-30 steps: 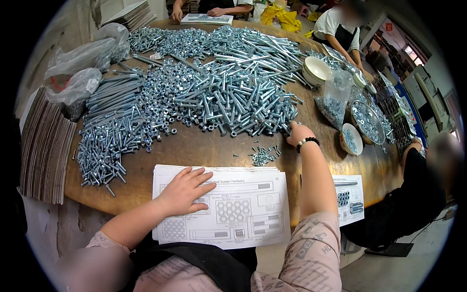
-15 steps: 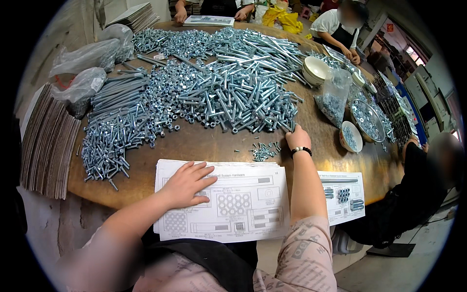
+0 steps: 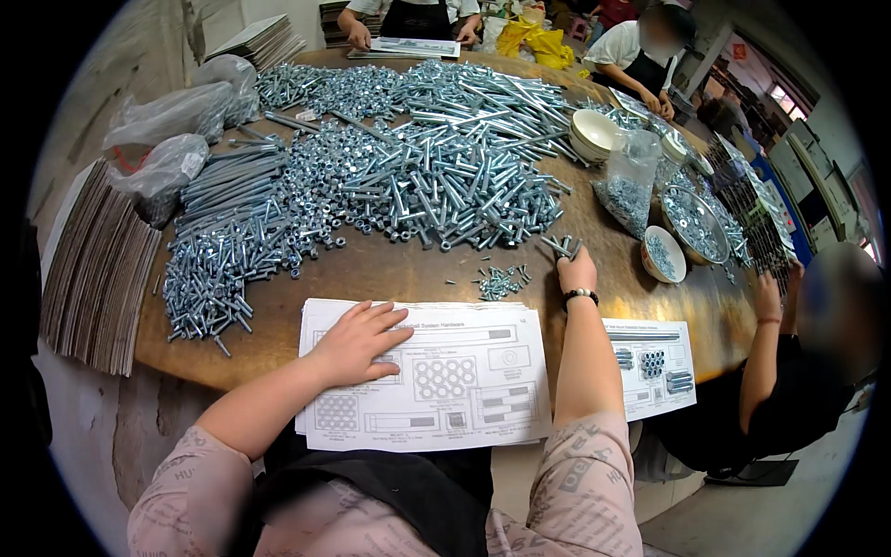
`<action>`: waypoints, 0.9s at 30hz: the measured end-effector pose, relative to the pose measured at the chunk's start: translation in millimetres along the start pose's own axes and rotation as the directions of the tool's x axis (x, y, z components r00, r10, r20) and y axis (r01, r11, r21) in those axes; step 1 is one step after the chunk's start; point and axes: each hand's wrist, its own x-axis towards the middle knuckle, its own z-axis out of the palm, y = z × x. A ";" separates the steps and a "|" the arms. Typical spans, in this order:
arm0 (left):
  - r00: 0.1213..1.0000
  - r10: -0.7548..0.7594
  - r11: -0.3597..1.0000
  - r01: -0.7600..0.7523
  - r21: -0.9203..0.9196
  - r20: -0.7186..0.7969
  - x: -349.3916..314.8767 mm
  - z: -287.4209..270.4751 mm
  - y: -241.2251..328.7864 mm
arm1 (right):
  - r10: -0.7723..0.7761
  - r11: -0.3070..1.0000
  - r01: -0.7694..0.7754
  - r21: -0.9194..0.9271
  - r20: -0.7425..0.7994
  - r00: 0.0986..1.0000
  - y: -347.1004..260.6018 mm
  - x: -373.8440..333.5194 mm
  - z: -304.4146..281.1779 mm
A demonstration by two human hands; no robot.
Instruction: The person sorts metal fasteners on a table, picking up bolts, nuts, and washers from a large pile and arranging them on a printed sheet. The person repeatedly places fasteners into designated spots on the sheet and moves the sheet aside to continue sorting.
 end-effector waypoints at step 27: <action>0.871 -0.484 0.054 0.129 -0.990 0.087 63.2 -2.5 64.8 | -0.289 0.750 0.089 0.655 0.204 0.935 -36.7 -206.9 -68.0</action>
